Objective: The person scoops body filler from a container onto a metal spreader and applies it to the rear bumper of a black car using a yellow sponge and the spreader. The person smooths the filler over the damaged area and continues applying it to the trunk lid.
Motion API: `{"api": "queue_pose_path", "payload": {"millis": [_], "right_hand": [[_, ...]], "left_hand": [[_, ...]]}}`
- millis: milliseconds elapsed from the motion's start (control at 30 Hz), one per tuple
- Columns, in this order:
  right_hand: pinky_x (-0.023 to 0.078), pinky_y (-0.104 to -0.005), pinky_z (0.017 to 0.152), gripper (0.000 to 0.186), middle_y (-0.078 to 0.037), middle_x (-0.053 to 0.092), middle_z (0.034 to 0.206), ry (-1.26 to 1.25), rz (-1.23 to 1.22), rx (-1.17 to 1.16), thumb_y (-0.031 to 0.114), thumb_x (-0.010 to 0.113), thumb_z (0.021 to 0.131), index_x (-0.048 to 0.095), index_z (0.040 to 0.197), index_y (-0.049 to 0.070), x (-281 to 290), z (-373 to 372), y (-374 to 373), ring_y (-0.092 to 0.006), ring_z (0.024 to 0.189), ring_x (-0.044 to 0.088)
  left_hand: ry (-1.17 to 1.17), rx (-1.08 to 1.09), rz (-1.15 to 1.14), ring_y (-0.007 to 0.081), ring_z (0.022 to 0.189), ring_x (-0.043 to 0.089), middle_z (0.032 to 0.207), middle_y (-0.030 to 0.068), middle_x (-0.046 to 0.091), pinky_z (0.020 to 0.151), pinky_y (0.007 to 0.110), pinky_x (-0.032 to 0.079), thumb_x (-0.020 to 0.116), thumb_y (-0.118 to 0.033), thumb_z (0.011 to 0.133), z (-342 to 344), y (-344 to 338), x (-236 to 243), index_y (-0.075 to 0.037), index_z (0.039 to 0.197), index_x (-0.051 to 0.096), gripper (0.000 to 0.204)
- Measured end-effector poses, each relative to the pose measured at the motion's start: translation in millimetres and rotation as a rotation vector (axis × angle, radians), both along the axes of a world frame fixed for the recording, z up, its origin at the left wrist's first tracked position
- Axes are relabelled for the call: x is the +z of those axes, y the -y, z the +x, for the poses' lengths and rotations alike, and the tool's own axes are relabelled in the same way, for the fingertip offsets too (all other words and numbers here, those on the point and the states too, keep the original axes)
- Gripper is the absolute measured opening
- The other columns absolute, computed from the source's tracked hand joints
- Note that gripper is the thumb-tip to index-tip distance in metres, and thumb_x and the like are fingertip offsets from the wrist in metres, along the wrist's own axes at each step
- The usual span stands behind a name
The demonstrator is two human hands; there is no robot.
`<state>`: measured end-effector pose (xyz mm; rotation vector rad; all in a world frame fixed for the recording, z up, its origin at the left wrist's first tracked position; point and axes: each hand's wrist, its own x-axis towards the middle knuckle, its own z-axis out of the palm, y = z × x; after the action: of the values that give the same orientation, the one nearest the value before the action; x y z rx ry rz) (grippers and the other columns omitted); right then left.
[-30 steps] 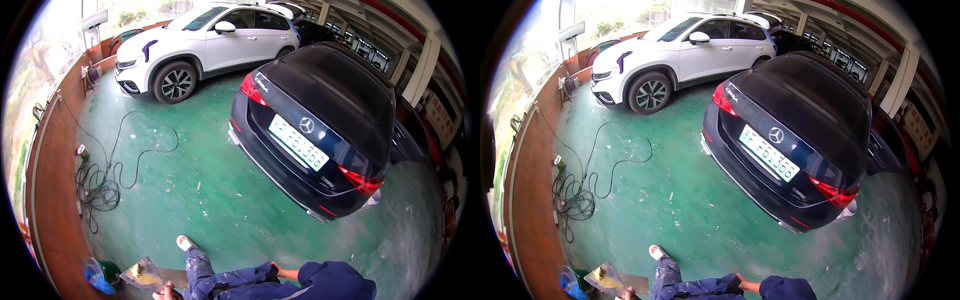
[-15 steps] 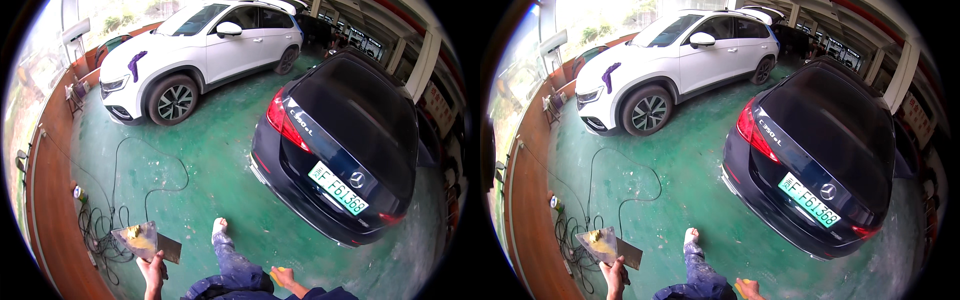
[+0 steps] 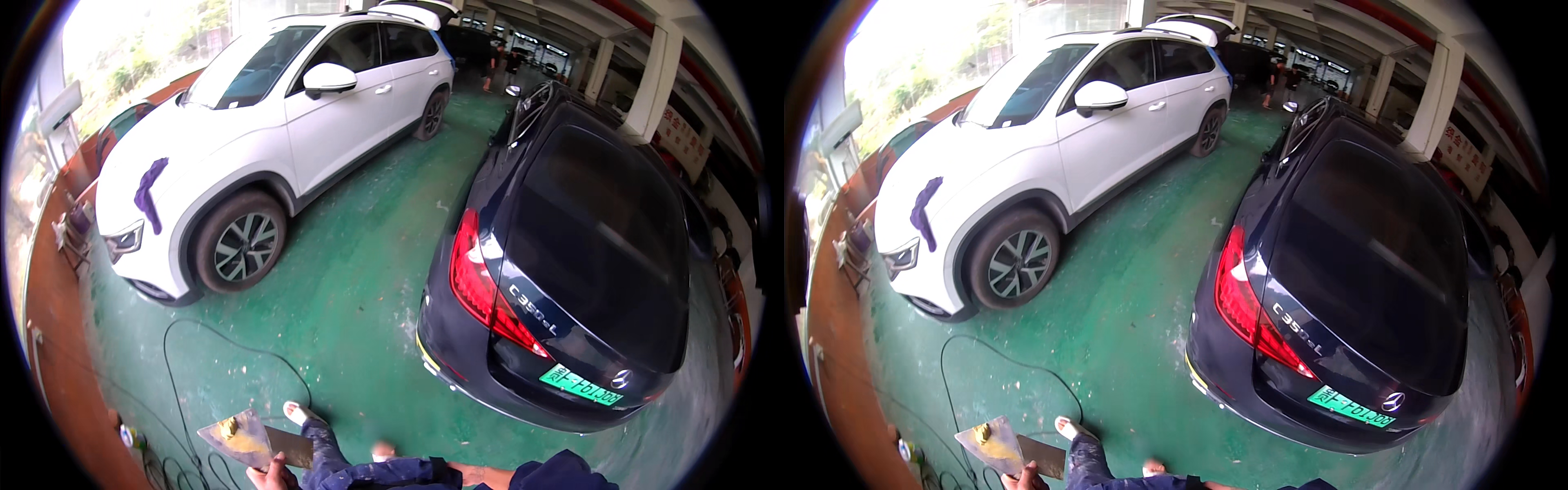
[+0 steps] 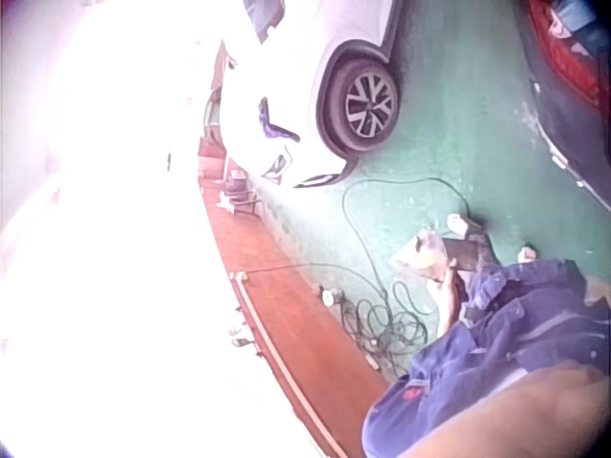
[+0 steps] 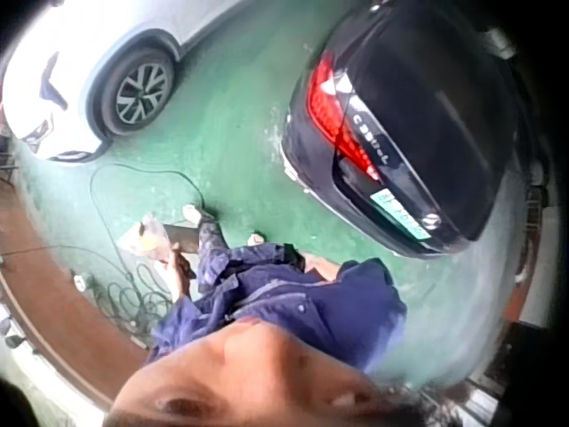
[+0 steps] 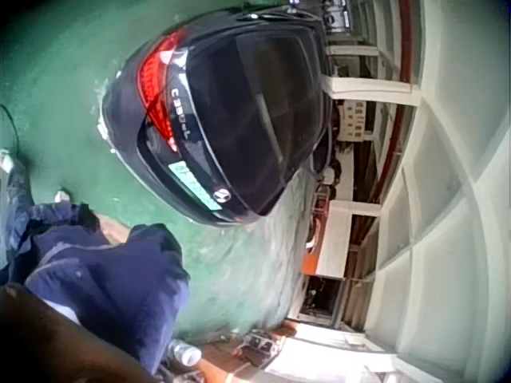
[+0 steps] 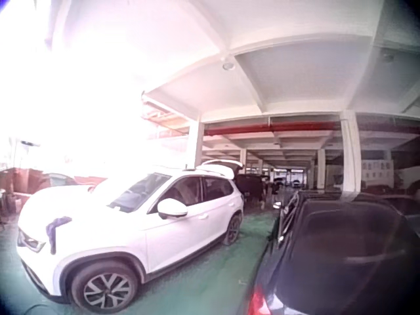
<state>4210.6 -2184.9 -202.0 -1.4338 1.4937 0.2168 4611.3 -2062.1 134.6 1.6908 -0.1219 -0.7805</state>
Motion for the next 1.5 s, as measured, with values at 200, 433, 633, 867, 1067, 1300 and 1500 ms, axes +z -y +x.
{"api": "queue_pose_path", "payload": {"millis": [200, 433, 633, 867, 1067, 1300, 1500], "right_hand": [[0.051, -0.0328, 0.054, 0.008, -0.004, 0.065, 0.077, 0.278, 0.335, -0.154, 0.010, 0.067, 0.088, 0.071, 0.095, 0.006, 16.7, 83.2, 102.8, -0.0159, 0.064, 0.063], [0.054, -0.0338, 0.047, 0.029, -0.010, 0.070, 0.078, 0.034, 0.230, -0.732, 0.032, 0.072, 0.090, 0.072, 0.095, 0.004, 202.4, 300.4, 150.9, -0.0194, 0.059, 0.068], [0.052, -0.0332, 0.047, 0.032, -0.008, 0.069, 0.076, 0.189, 0.002, -1.093, 0.036, 0.070, 0.093, 0.071, 0.092, 0.005, 122.0, 364.3, 261.0, -0.0189, 0.059, 0.066], [0.051, -0.0322, 0.049, 0.028, -0.007, 0.067, 0.076, 0.201, -0.144, -0.989, 0.033, 0.066, 0.094, 0.071, 0.093, 0.005, 22.7, 449.1, 455.2, -0.0175, 0.061, 0.064], [0.050, -0.0313, 0.050, 0.024, -0.006, 0.067, 0.076, 0.186, -0.207, -0.985, 0.029, 0.063, 0.095, 0.071, 0.093, 0.006, 9.1, 463.3, 528.4, -0.0164, 0.063, 0.062], [0.049, -0.0303, 0.051, 0.022, -0.004, 0.065, 0.076, 0.108, -0.176, -1.319, 0.025, 0.059, 0.096, 0.070, 0.093, 0.007, -32.5, 466.6, 494.5, -0.0150, 0.065, 0.060], [0.048, -0.0295, 0.053, 0.021, -0.003, 0.065, 0.076, 0.136, -0.312, -1.997, 0.022, 0.056, 0.097, 0.070, 0.093, 0.008, -64.8, 572.8, 370.1, -0.0139, 0.066, 0.059]], "left_hand": [[0.002, -0.184, -0.033, 0.0119, 0.034, 0.041, 0.046, 0.0005, 0.045, 0.031, 0.029, 0.029, 0.072, -0.019, 0.093, 158.4, 157.3, -30.7, -0.010, 0.065, 0.051, 0.036], [0.052, -0.504, 0.010, 0.0117, 0.039, 0.049, 0.058, 0.0041, 0.058, 0.035, 0.028, 0.036, 0.072, -0.011, 0.089, 316.2, 346.0, 16.1, -0.006, 0.070, 0.055, 0.026], [0.077, -0.657, -0.100, 0.0103, 0.035, 0.046, 0.047, 0.0014, 0.051, 0.033, 0.028, 0.033, 0.070, -0.010, 0.088, 379.2, 522.4, -35.7, 0.000, 0.068, 0.062, 0.024], [-0.069, -0.834, -0.156, 0.0096, 0.039, 0.049, 0.050, 0.0013, 0.054, 0.038, 0.027, 0.035, 0.071, -0.009, 0.088, 351.1, 660.0, -34.6, 0.000, 0.069, 0.065, 0.022], [-0.053, -1.085, -0.176, 0.0068, 0.043, 0.049, 0.054, -0.0011, 0.055, 0.040, 0.027, 0.035, 0.073, -0.012, 0.089, 324.7, 751.8, -24.0, -0.001, 0.075, 0.067, 0.019], [-0.078, -1.346, -0.165, 0.0058, 0.043, 0.046, 0.056, -0.0026, 0.054, 0.039, 0.026, 0.033, 0.073, -0.011, 0.091, 289.4, 853.4, -29.5, -0.002, 0.076, 0.066, 0.019], [-0.134, -1.848, -0.097, 0.0074, 0.046, 0.048, 0.054, -0.0010, 0.054, 0.045, 0.028, 0.038, 0.072, -0.015, 0.093, 242.0, 959.5, -56.1, -0.003, 0.067, 0.061, 0.030]]}}
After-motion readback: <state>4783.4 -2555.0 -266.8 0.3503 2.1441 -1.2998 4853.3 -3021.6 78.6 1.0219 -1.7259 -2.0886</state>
